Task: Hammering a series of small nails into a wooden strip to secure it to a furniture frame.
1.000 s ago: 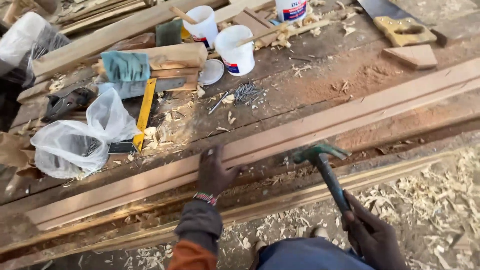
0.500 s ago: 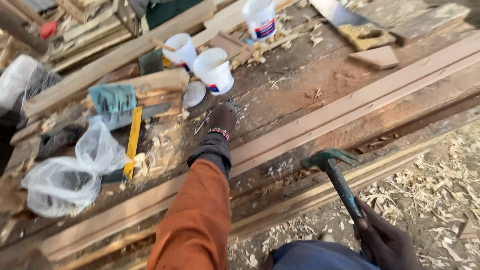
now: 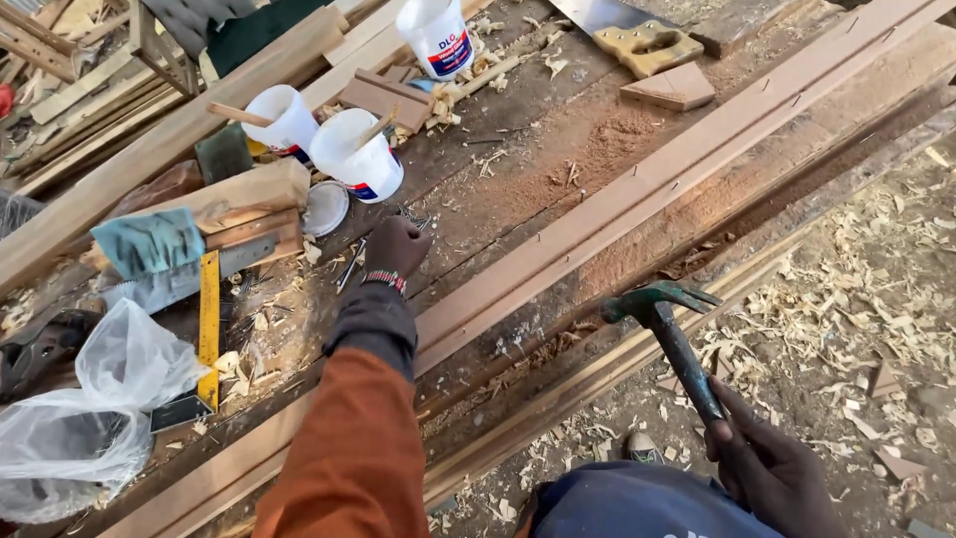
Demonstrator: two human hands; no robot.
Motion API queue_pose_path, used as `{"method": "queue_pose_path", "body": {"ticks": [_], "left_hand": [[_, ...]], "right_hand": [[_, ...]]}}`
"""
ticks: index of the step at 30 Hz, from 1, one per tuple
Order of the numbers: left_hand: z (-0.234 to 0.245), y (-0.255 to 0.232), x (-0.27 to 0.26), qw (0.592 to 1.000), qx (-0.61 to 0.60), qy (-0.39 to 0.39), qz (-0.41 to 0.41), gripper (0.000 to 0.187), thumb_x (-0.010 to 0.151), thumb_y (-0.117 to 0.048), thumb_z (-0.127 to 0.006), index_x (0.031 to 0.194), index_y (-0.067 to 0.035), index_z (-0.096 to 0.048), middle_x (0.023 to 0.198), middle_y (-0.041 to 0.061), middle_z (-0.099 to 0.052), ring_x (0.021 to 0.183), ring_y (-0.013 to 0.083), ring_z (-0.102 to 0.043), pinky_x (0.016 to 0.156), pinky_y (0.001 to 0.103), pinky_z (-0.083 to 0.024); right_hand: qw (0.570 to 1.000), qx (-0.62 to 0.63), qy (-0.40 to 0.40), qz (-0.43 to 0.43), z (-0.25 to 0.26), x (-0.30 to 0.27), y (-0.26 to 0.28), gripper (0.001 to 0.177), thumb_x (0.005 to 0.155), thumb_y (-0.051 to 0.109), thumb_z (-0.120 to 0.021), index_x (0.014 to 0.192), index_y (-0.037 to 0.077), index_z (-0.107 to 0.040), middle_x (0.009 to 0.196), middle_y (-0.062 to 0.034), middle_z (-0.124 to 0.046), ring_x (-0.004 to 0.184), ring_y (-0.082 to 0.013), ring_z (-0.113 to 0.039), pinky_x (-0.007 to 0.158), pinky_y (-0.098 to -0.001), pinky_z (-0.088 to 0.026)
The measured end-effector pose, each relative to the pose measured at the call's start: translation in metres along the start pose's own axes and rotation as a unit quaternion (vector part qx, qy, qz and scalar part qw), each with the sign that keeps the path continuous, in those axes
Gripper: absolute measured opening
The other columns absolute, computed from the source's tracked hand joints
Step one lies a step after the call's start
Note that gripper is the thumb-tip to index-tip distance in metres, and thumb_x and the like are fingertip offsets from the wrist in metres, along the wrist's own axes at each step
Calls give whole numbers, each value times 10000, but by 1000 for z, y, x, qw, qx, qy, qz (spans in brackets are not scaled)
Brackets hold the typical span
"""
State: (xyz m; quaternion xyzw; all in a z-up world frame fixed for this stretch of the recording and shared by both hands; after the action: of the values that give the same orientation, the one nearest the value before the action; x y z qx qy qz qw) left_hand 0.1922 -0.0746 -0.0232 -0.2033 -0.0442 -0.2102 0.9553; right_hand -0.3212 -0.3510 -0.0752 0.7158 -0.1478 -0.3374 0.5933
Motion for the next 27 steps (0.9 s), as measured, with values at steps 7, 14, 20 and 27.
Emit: {"method": "queue_pose_path", "body": {"ticks": [7,14,20,27], "left_hand": [[49,-11,-99,962,-260,-70,39,238,859,-201,-652,965,-76,-826,814,81,-795,665,155,-687,566,325,-533],[34,-6,-156,935,-345,-80,19,235,904,-158,-728,1120,-89,-790,1083,119,-803,955,191,-781,794,306,-658],[35,-9,-167,925,-348,-146,-35,334,1008,-345,-602,1117,-93,-791,1067,105,-804,969,221,-780,777,325,-620],[14,-18,-151,937,-343,-65,3,296,1006,-267,-553,1085,-115,-794,1130,120,-798,1032,267,-766,819,375,-589]], "right_hand": [[997,-50,46,22,-18,5,6,568,940,116,-614,1503,47,-590,748,-159,-592,473,-177,-392,414,-305,-309],[989,-73,123,31,-49,16,5,589,921,135,-635,1505,74,-592,720,-148,-607,490,-179,-433,422,-305,-363],[979,-93,180,8,-73,12,3,600,910,164,-655,1496,53,-604,713,-134,-588,524,-178,-437,467,-296,-339],[974,-132,185,2,-79,9,7,579,895,152,-676,1461,37,-643,701,-162,-599,491,-181,-402,453,-303,-310]]}}
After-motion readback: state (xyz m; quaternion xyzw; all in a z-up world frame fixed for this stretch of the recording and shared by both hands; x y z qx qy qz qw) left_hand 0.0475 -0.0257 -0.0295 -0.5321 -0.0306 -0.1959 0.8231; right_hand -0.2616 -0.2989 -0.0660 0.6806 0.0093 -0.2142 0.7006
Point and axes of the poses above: each hand's wrist, its own x-axis towards the middle knuckle, its own z-axis out of the back of the hand, y = z × x, the point moved 9 cm from there along x, towards the middle knuckle
